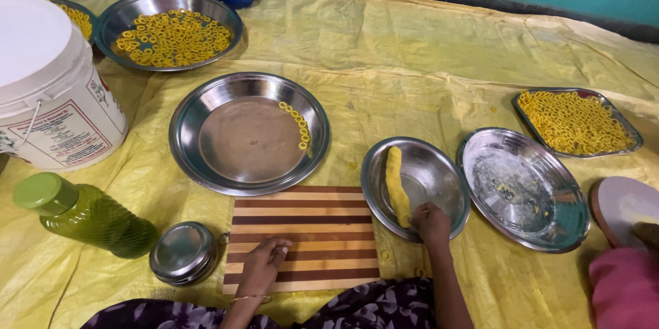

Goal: The person rolls small pieces of yellow dough into thin ropes on a wooden board, then joins the ends to form rings and places them into a metal tray. The person repeatedly takes dough from a larger mass, rolls it, shapes it into rings, and arranges the finished pieces in a tray.

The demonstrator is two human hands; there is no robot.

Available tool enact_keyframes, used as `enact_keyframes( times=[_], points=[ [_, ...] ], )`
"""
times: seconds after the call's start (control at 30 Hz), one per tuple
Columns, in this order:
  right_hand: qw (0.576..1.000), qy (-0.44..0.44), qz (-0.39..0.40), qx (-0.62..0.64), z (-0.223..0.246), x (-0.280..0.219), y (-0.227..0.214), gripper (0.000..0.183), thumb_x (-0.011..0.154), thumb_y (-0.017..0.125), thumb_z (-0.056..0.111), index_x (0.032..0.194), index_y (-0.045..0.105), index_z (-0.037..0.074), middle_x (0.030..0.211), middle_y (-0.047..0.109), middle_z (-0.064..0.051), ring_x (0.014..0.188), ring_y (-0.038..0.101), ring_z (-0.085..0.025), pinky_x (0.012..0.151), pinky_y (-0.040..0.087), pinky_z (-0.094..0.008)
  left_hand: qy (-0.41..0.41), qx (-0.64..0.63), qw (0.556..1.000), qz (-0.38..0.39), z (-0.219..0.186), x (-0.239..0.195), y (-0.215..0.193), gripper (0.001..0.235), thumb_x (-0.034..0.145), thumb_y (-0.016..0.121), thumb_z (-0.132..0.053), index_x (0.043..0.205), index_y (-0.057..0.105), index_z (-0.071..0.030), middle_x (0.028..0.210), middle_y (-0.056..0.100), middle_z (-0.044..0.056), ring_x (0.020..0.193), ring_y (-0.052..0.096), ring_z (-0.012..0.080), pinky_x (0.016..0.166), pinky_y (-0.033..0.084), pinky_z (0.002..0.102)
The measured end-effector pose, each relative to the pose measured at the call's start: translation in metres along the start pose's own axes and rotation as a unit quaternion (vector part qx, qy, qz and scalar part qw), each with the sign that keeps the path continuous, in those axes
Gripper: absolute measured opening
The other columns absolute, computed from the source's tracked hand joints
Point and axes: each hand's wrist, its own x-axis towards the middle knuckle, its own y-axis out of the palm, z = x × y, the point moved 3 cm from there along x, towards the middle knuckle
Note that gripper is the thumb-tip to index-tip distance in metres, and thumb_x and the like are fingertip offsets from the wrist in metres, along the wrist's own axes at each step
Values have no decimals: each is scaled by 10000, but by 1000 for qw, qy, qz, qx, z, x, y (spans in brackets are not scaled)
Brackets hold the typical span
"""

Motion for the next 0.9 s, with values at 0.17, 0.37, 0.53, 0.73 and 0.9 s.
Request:
enact_keyframes(
  times=[0.17, 0.37, 0.53, 0.73, 0.9],
  points=[
    [995, -6, 18, -102, -19, 2, 11, 235, 677, 887, 124, 837, 773, -3, 781, 727, -201, 697, 721, -332, 682, 555, -416, -11, 13, 1000, 2, 0, 1, 1, 193, 943, 657, -122, 1105, 746, -68, 1029, 775, 85, 900, 751, 158, 814, 589, 291],
    [996, 46, 80, -20, -21, 4, 19, 258, 733, 845, 160, 761, 745, -77, 748, 739, -233, 686, 753, -363, 641, 584, -466, 8, 21, 1000, -9, -2, 0, -1, 183, 934, 657, -102, 1090, 747, -69, 1022, 775, 92, 892, 756, 171, 808, 582, 303],
    [990, 105, 84, -40, -20, 5, 4, 268, 845, 806, 217, 874, 780, -48, 755, 734, -213, 697, 713, -310, 685, 536, -419, 7, 6, 1000, -10, -2, 1, 0, 178, 929, 657, -92, 1083, 746, -75, 1025, 773, 90, 912, 757, 168, 816, 581, 304],
    [915, 147, 80, 368, -31, 0, 2, 245, 944, 646, 150, 1000, 763, -56, 870, 745, -81, 777, 652, -175, 719, 511, -303, -4, -14, 1000, -3, -4, 0, 1, 174, 938, 652, -99, 1083, 745, -72, 1024, 778, 88, 934, 760, 171, 831, 584, 302],
    [907, 202, 63, 364, -15, -9, 3, 252, 1022, 682, 195, 1120, 697, -37, 895, 644, -87, 768, 581, -188, 660, 453, -305, 9, -3, 1000, -9, 5, 4, 4, 178, 932, 666, -119, 1080, 756, -76, 1035, 782, 78, 932, 759, 167, 837, 589, 303]
  ],
)
